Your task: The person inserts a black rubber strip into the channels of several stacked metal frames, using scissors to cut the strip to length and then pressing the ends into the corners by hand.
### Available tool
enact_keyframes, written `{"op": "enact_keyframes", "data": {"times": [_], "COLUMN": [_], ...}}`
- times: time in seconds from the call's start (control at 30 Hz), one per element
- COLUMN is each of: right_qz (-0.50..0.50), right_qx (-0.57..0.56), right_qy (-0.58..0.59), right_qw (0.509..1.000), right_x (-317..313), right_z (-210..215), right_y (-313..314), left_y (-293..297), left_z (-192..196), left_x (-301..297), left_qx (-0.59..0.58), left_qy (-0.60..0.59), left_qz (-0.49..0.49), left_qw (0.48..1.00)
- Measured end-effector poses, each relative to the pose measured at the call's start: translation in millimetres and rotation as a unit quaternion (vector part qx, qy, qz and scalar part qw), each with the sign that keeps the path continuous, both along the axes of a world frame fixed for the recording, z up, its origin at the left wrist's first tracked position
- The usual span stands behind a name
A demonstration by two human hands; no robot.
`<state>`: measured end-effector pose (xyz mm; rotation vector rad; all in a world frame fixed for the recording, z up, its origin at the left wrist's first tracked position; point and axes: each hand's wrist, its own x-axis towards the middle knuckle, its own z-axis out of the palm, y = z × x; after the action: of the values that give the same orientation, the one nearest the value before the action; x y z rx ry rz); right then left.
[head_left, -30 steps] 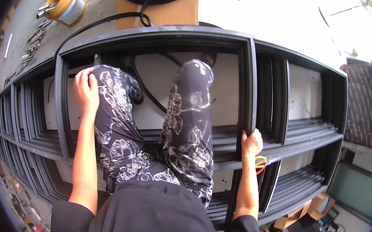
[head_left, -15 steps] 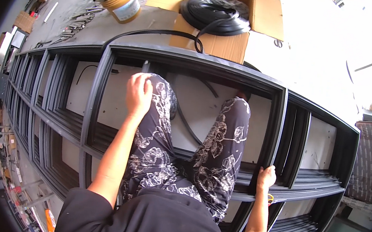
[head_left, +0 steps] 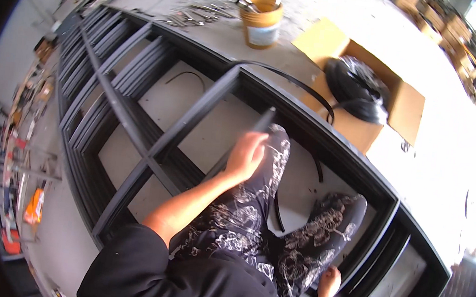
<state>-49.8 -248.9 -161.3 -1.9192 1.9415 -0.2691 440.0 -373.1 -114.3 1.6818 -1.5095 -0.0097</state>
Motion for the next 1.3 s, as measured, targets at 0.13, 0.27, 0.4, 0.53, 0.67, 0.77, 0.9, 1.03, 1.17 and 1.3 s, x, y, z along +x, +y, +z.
{"op": "enact_keyframes", "data": {"times": [0.13, 0.27, 0.4, 0.53, 0.67, 0.77, 0.9, 1.03, 1.17, 1.3], "right_qz": [-0.046, 0.039, 0.053, 0.065, 0.068, 0.058, 0.029, 0.0, -0.098, -0.16], "right_qx": [0.149, 0.252, 0.268, 0.278, 0.293, 0.304, 0.323, 0.368, 0.428, 0.501], "right_qy": [-0.024, -0.048, -0.047, -0.059, -0.073, -0.087, -0.107, -0.124, -0.119, -0.131], "right_qw": [0.987, 0.966, 0.961, 0.957, 0.951, 0.947, 0.94, 0.922, 0.891, 0.841], "right_x": [-6, 43, 47, 55, 66, 70, 69, 86, 64, 73], "right_z": [-32, -29, -43, -54, -67, -74, -83, -100, -104, -78], "right_y": [18, 19, 16, 13, 11, 11, 2, -6, 37, 84], "left_y": [91, 221, 222, 187, 159, 149, 146, 152, -49, -269], "left_z": [-66, -182, -183, -177, -177, -176, -184, -208, -120, -6], "left_x": [34, 47, 18, 6, -3, 2, 20, 74, 61, 24], "left_qx": [0.33, 0.433, 0.492, 0.489, 0.487, 0.493, 0.523, 0.553, 0.249, 0.195], "left_qy": [0.19, 0.489, 0.587, 0.561, 0.525, 0.501, 0.464, 0.407, 0.32, 0.089], "left_qz": [0.049, -0.035, -0.022, 0.004, 0.024, 0.045, 0.089, 0.196, -0.006, -0.107], "left_qw": [0.923, 0.756, 0.643, 0.668, 0.698, 0.71, 0.709, 0.701, 0.914, 0.971]}}
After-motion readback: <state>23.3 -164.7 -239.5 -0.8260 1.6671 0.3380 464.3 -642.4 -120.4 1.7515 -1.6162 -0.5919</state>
